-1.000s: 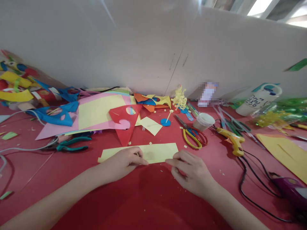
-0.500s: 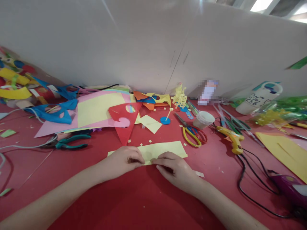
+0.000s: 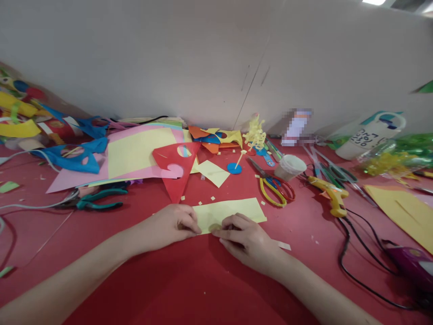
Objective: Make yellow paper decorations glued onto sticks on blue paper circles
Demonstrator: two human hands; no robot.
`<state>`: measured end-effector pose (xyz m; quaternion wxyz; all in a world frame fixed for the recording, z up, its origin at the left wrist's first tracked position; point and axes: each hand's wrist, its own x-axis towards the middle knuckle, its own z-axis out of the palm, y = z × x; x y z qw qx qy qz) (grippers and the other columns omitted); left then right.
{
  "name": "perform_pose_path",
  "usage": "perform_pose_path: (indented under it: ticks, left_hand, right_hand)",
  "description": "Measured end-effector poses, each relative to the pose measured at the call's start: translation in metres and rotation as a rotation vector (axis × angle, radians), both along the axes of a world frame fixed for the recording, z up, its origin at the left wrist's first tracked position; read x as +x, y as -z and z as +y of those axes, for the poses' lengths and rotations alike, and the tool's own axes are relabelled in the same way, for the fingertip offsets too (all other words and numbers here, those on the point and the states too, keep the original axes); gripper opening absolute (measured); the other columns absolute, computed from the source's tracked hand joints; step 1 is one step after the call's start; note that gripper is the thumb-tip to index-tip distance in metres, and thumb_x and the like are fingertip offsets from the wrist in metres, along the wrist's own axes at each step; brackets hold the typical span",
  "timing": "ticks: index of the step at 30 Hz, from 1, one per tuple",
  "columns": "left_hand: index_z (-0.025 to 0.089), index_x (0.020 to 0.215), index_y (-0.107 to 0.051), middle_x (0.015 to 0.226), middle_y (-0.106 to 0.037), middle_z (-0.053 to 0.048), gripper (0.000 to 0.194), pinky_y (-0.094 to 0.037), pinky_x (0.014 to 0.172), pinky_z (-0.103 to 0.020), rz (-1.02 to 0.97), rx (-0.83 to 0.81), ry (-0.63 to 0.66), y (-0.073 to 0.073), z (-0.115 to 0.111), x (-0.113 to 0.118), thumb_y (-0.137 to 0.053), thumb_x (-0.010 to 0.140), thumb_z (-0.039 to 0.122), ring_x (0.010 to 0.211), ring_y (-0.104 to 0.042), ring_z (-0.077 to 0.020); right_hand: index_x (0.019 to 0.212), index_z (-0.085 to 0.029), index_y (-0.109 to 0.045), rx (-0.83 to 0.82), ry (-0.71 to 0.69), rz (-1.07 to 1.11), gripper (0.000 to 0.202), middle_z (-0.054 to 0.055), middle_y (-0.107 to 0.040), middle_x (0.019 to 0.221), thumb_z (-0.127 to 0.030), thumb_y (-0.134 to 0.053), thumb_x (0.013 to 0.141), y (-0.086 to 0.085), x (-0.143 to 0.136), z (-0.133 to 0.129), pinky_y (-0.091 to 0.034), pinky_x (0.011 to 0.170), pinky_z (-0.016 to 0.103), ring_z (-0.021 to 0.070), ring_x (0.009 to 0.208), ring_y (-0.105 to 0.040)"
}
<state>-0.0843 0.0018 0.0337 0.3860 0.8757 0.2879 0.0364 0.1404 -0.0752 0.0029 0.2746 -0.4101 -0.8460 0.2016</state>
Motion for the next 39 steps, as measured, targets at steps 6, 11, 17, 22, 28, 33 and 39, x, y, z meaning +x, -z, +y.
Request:
perform_pose_path:
  ticks: [6,11,17,22,28,33,39]
  left_hand:
    - [0.023,0.084,-0.071,0.081,-0.060,-0.001,0.022,-0.040,0.063,-0.020,0.032,0.033,0.024,-0.004,-0.005,0.002,-0.050,0.083,0.020,0.070,-0.056,-0.0118]
    - [0.023,0.086,-0.071,0.083,-0.061,-0.002,0.020,-0.040,0.065,-0.020,0.035,0.027,0.026,-0.003,-0.002,0.000,-0.051,0.083,0.022,0.072,-0.057,-0.0122]
    - [0.019,0.081,-0.066,0.079,-0.063,-0.001,0.015,-0.041,0.063,-0.019,0.048,-0.115,0.012,-0.011,0.008,-0.014,-0.052,0.079,0.023,0.071,-0.058,-0.0126]
    - [0.018,0.078,-0.066,0.077,-0.063,-0.001,0.015,-0.041,0.060,-0.018,0.104,-0.201,0.006,-0.017,0.013,-0.022,-0.052,0.075,0.021,0.068,-0.058,-0.0126]
    - [0.018,0.078,-0.065,0.076,-0.063,-0.001,0.015,-0.041,0.059,-0.018,0.123,-0.215,0.004,-0.020,0.013,-0.021,-0.051,0.073,0.018,0.067,-0.057,-0.0129]
    - [0.017,0.077,-0.065,0.073,-0.063,-0.001,0.015,-0.041,0.056,-0.018,0.154,-0.236,0.005,-0.022,0.014,-0.022,-0.051,0.071,0.017,0.064,-0.058,-0.0130]
    - [0.016,0.077,-0.065,0.073,-0.063,-0.001,0.015,-0.041,0.058,-0.018,0.153,-0.165,0.013,-0.021,0.013,-0.023,-0.050,0.072,0.015,0.066,-0.058,-0.0130]
  right_hand:
    - [0.116,-0.028,-0.057,-0.011,-0.017,-0.154,0.033,0.006,-0.054,0.093,-0.019,-0.049,0.085,-0.004,-0.003,-0.001,-0.047,0.073,0.030,0.0165,0.086,-0.050]
    - [0.109,-0.024,-0.062,0.001,-0.011,-0.214,0.027,0.007,-0.054,0.089,-0.019,-0.047,0.087,-0.008,-0.009,-0.003,-0.046,0.072,0.031,0.0173,0.084,-0.048]
    - [0.107,-0.023,-0.062,0.028,0.009,-0.193,0.025,0.006,-0.052,0.086,-0.019,-0.046,0.087,-0.006,-0.012,-0.003,-0.045,0.071,0.030,0.0163,0.081,-0.048]
    - [0.117,-0.028,-0.054,-0.006,0.024,-0.259,0.031,0.005,-0.052,0.090,-0.020,-0.047,0.087,-0.006,-0.012,-0.003,-0.044,0.075,0.032,0.0172,0.083,-0.047]
    - [0.121,-0.036,-0.051,-0.025,0.003,-0.305,0.037,0.004,-0.050,0.089,-0.020,-0.045,0.088,-0.005,-0.013,-0.002,-0.042,0.073,0.031,0.0178,0.082,-0.044]
    - [0.120,-0.033,-0.051,-0.006,-0.008,-0.360,0.033,0.005,-0.053,0.089,-0.024,-0.043,0.089,-0.009,-0.018,-0.001,-0.039,0.072,0.032,0.0188,0.082,-0.044]
    - [0.120,-0.037,-0.050,0.056,-0.027,-0.434,0.031,0.004,-0.054,0.087,-0.036,-0.040,0.090,-0.012,-0.026,0.002,-0.034,0.064,0.031,0.0186,0.077,-0.046]
